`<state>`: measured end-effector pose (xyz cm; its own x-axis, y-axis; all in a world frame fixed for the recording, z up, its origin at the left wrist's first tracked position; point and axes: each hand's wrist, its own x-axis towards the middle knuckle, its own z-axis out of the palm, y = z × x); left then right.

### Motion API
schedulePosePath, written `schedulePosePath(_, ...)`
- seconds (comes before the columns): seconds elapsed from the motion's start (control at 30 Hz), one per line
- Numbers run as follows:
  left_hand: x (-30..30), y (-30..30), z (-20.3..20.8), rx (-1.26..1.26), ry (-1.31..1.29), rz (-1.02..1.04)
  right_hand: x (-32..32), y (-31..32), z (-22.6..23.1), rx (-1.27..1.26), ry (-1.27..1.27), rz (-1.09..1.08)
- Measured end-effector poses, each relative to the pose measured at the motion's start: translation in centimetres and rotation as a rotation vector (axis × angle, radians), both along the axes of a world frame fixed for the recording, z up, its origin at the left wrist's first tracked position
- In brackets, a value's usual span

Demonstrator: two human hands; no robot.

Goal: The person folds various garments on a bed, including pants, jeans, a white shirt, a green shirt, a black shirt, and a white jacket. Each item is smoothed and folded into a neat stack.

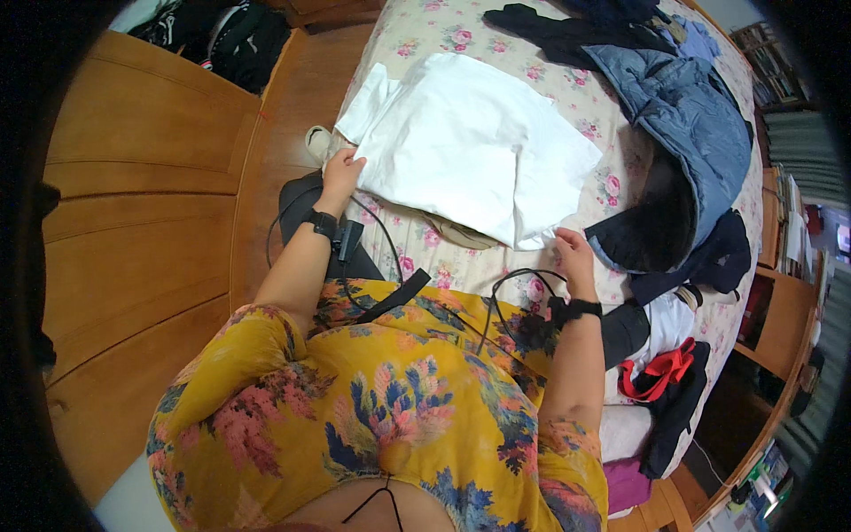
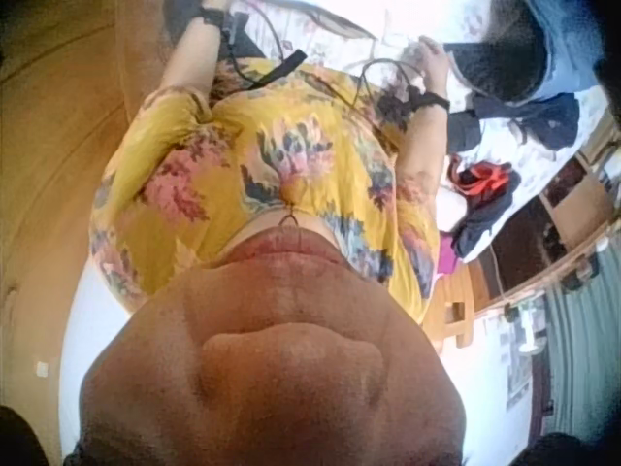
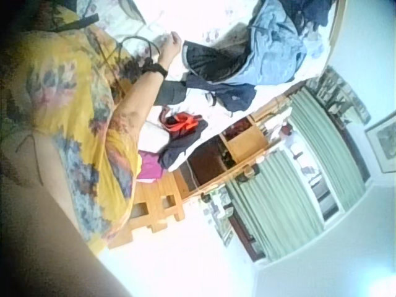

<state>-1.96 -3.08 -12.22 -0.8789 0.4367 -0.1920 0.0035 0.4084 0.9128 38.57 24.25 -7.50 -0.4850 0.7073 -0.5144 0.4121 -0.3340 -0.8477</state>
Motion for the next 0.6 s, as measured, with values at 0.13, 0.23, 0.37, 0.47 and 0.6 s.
schedulePosePath(0.13,0.1,-0.2,1.1,0.084,-0.034,0.015,-2.4,0.0,-1.4,0.377,-0.307,0.254)
schedulePosePath(0.23,0.1,-0.3,2.0,0.130,-0.129,0.030,-3.1,0.2,-1.0,0.456,-0.446,0.275)
schedulePosePath(0.37,-0.3,-0.8,3.0,0.181,-0.215,0.089,-0.4,0.0,1.3,0.194,-0.089,-0.113)
schedulePosePath(0.47,-0.3,-1.2,3.2,0.175,-0.257,0.082,3.1,-0.8,1.5,-0.057,-0.025,-0.500)
schedulePosePath(0.6,-0.2,-1.0,2.5,0.127,-0.259,0.044,6.2,-1.3,-1.8,-0.186,-0.345,-0.325)
